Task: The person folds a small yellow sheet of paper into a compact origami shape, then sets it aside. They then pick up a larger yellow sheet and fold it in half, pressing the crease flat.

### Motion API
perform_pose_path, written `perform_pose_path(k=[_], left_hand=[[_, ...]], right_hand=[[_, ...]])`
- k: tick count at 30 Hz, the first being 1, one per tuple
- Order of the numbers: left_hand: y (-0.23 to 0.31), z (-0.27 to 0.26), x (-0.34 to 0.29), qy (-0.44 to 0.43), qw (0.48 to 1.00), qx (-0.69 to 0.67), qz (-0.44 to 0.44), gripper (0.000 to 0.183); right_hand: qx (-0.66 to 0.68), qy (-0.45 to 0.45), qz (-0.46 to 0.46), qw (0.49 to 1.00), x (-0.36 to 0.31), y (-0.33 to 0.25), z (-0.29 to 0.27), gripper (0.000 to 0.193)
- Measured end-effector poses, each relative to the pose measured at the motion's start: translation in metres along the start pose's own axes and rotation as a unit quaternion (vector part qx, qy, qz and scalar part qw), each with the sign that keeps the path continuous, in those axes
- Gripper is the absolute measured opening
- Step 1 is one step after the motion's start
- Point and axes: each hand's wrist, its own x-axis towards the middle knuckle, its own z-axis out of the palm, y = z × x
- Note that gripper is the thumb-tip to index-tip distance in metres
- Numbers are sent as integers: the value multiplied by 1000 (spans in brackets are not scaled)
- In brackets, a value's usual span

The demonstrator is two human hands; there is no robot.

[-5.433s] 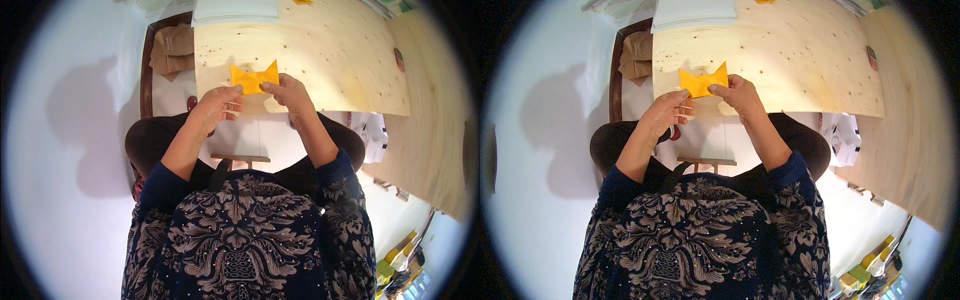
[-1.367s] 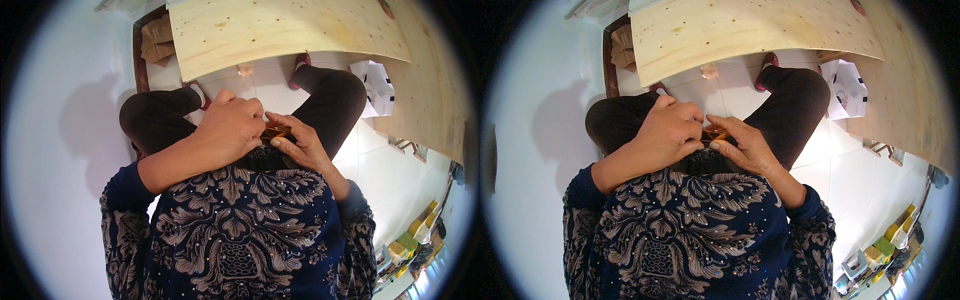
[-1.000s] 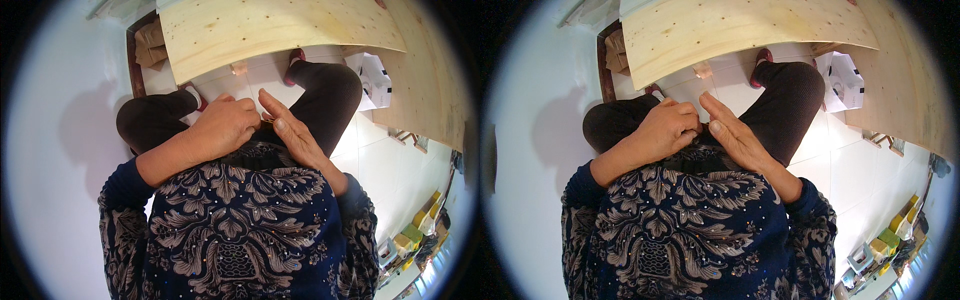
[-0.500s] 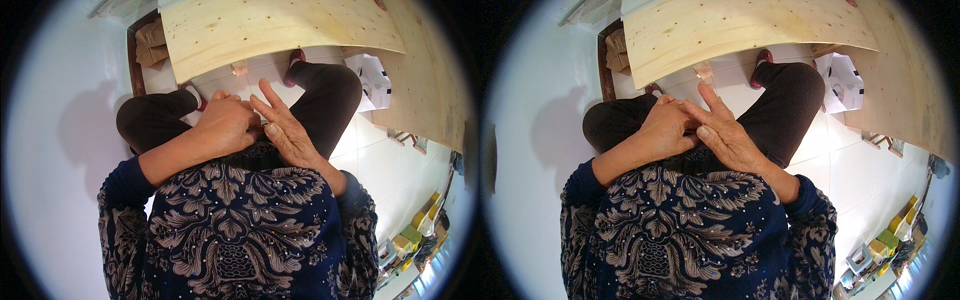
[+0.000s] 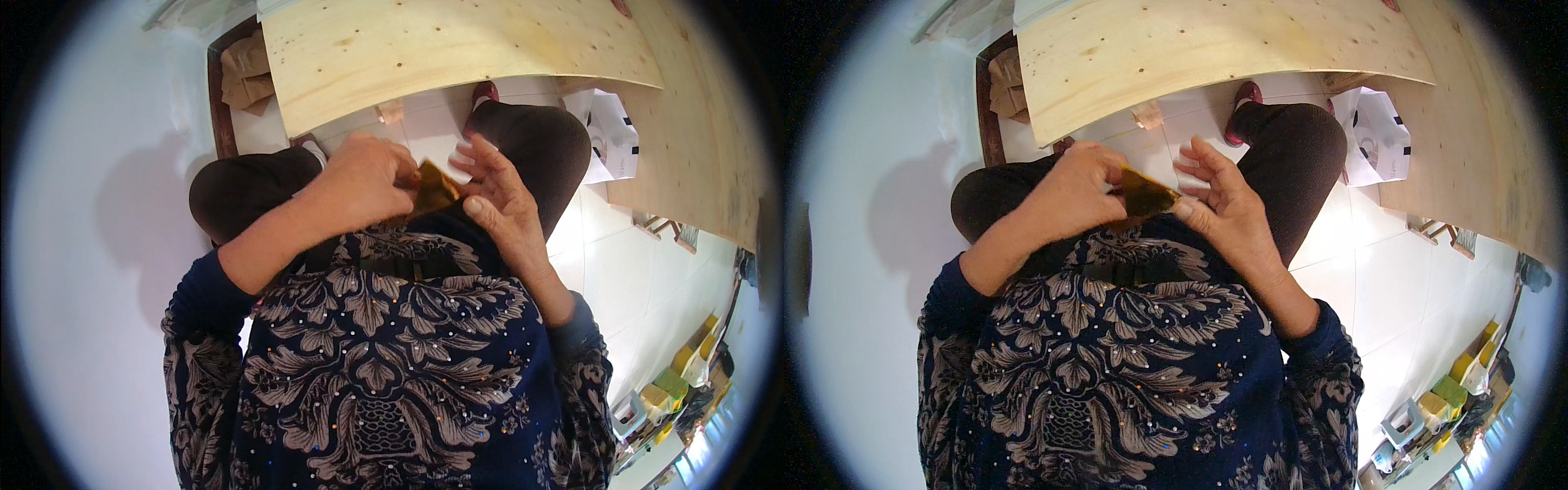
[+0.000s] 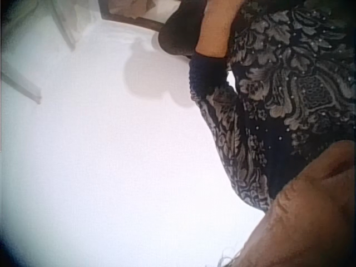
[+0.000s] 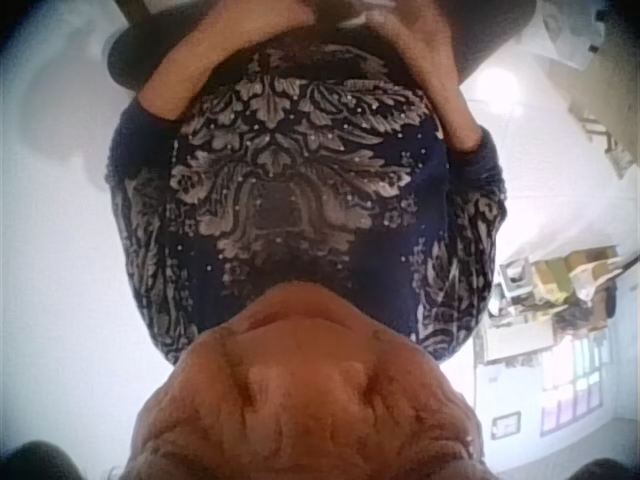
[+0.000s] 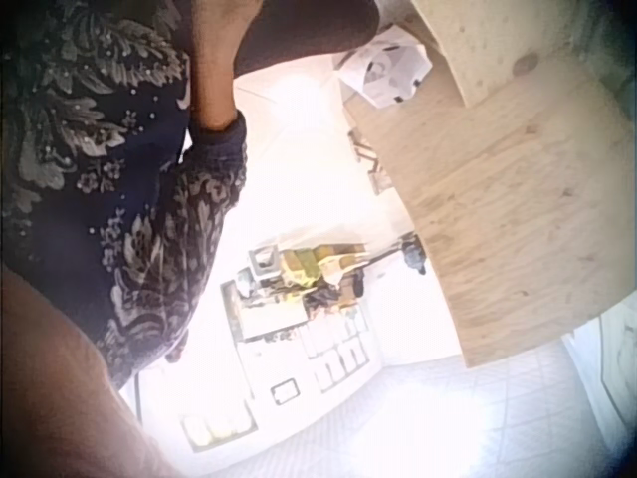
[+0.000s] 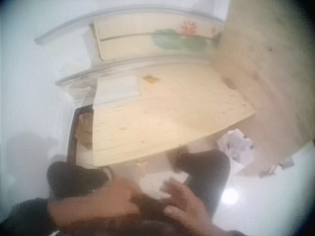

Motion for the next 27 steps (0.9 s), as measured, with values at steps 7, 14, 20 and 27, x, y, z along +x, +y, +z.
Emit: perform_pose_path(k=[7, 14, 20, 27], left_hand=[[3, -5, 4, 9, 990, -141, -30, 30], [5, -10, 2, -17, 996, -76, -50, 30], [3, -6, 6, -48, 996, -36, -58, 33], [8, -67, -8, 144, 984, -109, 10, 31]], right_hand=[[61, -2, 113, 992, -3, -2, 8, 26], [67, -3, 167, 984, -3, -11, 16, 25], [117, 13, 155, 981, -4, -6, 21, 21], [145, 66, 145, 977, 8, -5, 15, 20]])
